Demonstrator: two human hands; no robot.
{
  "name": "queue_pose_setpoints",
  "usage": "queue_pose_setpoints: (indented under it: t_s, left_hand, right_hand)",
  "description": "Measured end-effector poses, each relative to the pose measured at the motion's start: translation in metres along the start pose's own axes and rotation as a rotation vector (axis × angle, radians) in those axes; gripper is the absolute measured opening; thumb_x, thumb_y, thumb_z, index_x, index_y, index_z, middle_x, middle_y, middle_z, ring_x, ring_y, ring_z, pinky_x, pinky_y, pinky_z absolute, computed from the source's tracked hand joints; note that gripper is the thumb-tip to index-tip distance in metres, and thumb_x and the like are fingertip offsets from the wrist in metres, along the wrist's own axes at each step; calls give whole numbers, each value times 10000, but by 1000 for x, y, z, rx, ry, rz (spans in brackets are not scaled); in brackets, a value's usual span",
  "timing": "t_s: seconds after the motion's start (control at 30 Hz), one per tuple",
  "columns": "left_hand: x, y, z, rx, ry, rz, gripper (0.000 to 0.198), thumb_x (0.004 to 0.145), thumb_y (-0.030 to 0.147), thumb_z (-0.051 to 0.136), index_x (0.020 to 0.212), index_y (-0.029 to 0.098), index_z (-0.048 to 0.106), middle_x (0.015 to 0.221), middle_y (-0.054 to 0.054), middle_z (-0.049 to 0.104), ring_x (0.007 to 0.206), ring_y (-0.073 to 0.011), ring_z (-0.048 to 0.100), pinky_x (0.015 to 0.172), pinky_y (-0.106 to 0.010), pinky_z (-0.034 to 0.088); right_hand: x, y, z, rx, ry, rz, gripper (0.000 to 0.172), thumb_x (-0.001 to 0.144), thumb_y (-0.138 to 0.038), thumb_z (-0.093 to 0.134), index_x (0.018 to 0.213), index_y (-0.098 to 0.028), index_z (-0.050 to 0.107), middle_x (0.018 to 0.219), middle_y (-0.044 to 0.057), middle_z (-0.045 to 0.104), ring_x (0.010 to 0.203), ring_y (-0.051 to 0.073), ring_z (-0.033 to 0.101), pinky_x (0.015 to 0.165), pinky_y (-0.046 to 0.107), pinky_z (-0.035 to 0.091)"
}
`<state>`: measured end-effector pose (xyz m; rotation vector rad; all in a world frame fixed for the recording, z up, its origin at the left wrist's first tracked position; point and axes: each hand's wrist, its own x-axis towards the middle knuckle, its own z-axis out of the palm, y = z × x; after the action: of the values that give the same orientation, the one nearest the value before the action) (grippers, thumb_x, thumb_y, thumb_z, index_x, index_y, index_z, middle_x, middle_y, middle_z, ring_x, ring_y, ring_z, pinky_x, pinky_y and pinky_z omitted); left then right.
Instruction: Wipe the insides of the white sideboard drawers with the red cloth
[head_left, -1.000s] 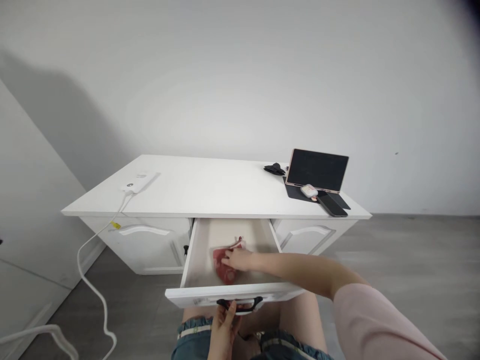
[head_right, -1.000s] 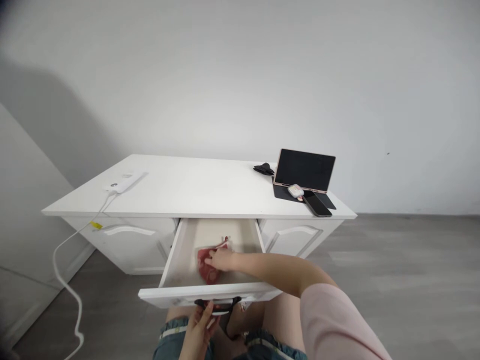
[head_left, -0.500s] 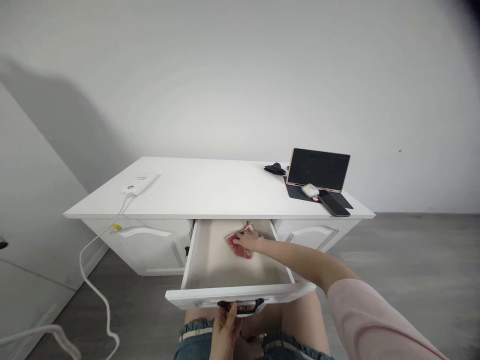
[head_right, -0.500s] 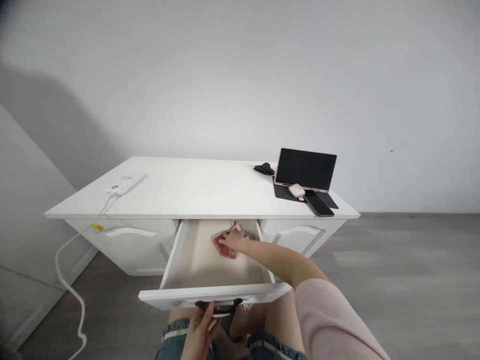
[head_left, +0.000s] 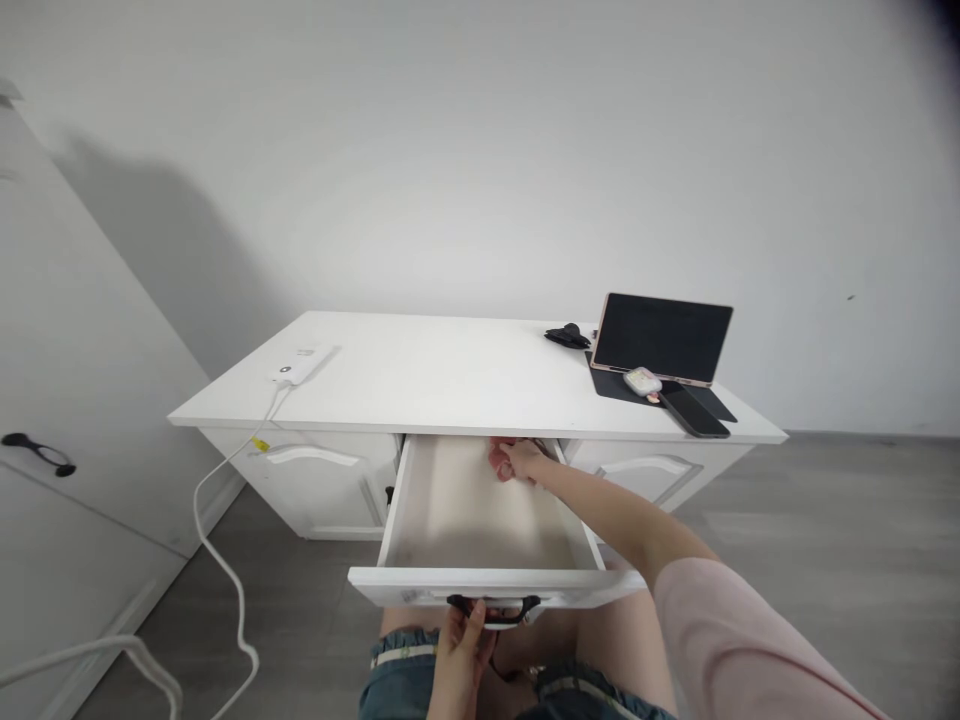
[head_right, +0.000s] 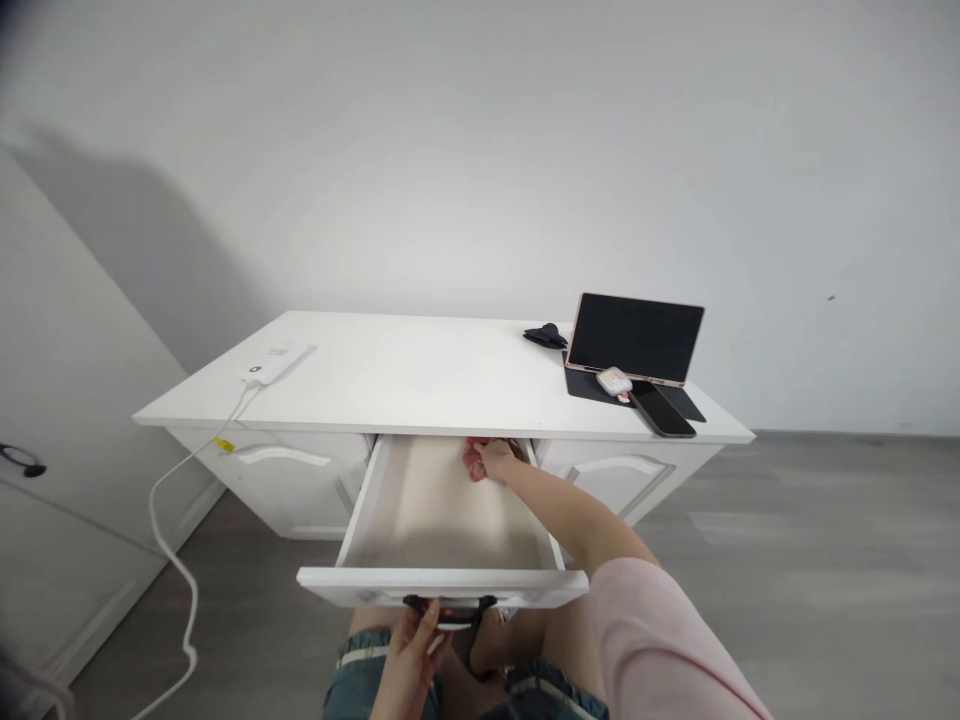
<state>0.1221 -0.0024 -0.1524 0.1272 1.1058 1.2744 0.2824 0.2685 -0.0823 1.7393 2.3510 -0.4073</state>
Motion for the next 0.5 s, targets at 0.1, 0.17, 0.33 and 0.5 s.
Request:
queue_pose_setpoints:
  t_s: [0.1, 0.17, 0.33, 0.5]
  left_hand:
    - [1, 0, -2, 5, -24, -8, 418, 510, 457, 906, 775, 228, 677, 854, -42, 739, 807, -181, 693, 729, -254, 543]
    - [1, 1, -3, 6, -43, -16, 411, 517, 440, 908, 792, 229, 688, 874, -45, 742, 835, -192, 693, 743, -266, 549]
    - [-3, 8, 0, 15, -47, -7, 354, 543, 403, 904, 746, 211, 686, 799, -31, 730, 775, -166, 681, 716, -249, 546]
    - [-11, 16, 6, -29, -64, 9, 427, 477, 383, 933, 760, 178, 687, 786, -23, 714, 719, -139, 666, 717, -261, 557]
  right_hand:
    - [-18, 2, 9, -10, -76, -29, 444, 780, -208, 734, 1205, -171, 613, 1105, 125, 694, 964, 255, 662, 860, 423, 526]
    - [-39, 1, 16, 2, -119, -79, 530, 651, -85, 746, 1160, -196, 647, 1023, 131, 731, 905, 278, 677, 809, 390, 514]
    - [-95, -3, 30, 76, -286, -233, 518, 559, -68, 678, 1036, -266, 708, 847, 26, 731, 760, 245, 658, 717, 347, 488]
    - [-114, -2, 7, 223, -470, -361, 359, 540, -49, 611, 844, -208, 717, 709, -56, 668, 666, 160, 615, 620, 241, 467]
